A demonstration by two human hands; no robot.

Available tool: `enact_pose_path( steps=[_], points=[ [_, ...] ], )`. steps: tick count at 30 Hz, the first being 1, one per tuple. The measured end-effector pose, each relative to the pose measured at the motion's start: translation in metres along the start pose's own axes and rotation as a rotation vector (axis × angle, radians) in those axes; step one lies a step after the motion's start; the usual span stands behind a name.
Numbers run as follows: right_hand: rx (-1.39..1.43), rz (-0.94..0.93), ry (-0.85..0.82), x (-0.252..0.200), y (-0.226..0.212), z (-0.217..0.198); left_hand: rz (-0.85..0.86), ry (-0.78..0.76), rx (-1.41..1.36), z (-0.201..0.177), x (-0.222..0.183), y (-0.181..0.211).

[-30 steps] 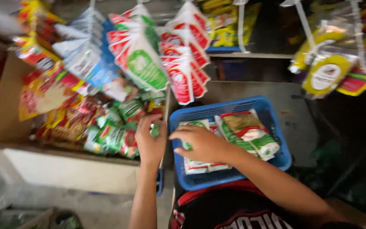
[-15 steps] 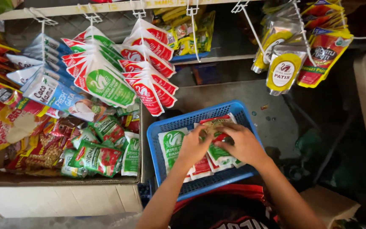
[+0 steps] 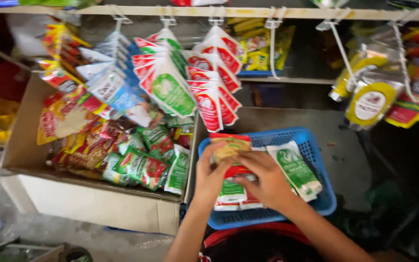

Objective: The person organizes various packaged snacks from a cardboard box into a blue plastic basket. They pick up items like green and red sachets and yellow packets, arranging them neatly in the basket.

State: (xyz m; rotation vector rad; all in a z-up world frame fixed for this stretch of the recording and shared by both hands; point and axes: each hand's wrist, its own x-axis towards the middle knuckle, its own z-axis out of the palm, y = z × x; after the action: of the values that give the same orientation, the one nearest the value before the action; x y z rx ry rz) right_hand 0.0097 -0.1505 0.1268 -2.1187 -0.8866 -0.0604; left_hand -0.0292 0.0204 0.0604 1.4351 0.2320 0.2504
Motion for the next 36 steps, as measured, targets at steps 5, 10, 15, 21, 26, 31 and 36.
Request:
enact_pose_path(
  steps=[5, 10, 15, 21, 26, 31, 36],
  points=[
    [0.009, -0.224, -0.164, 0.049, -0.032, 0.051, 0.025, 0.183, -0.032, -0.078, -0.002, 0.033],
    [-0.043, -0.275, -0.409, 0.087, -0.021, 0.139, 0.04, 0.337, -0.075, -0.153, 0.009, -0.042],
    [-0.197, -0.212, -0.976, 0.105, 0.048, 0.269, -0.151, 0.291, 1.378, -0.172, 0.006, -0.073],
    [-0.501, -0.07, -1.495, 0.103, 0.069, 0.321, -0.216, 0.387, 1.305, -0.174, 0.006, -0.111],
    [-0.576, -0.017, -1.398, 0.098, 0.053, 0.306, -0.133, 0.388, 1.326, -0.179, 0.008, -0.109],
    [-0.492, 0.083, -1.367, 0.107, 0.047, 0.287, -0.09, 0.335, 1.371, -0.181, 0.015, -0.111],
    [0.097, -0.056, -0.923, 0.107, 0.021, 0.213, -0.118, 0.316, 1.103, -0.15, 0.025, -0.028]
  ],
)
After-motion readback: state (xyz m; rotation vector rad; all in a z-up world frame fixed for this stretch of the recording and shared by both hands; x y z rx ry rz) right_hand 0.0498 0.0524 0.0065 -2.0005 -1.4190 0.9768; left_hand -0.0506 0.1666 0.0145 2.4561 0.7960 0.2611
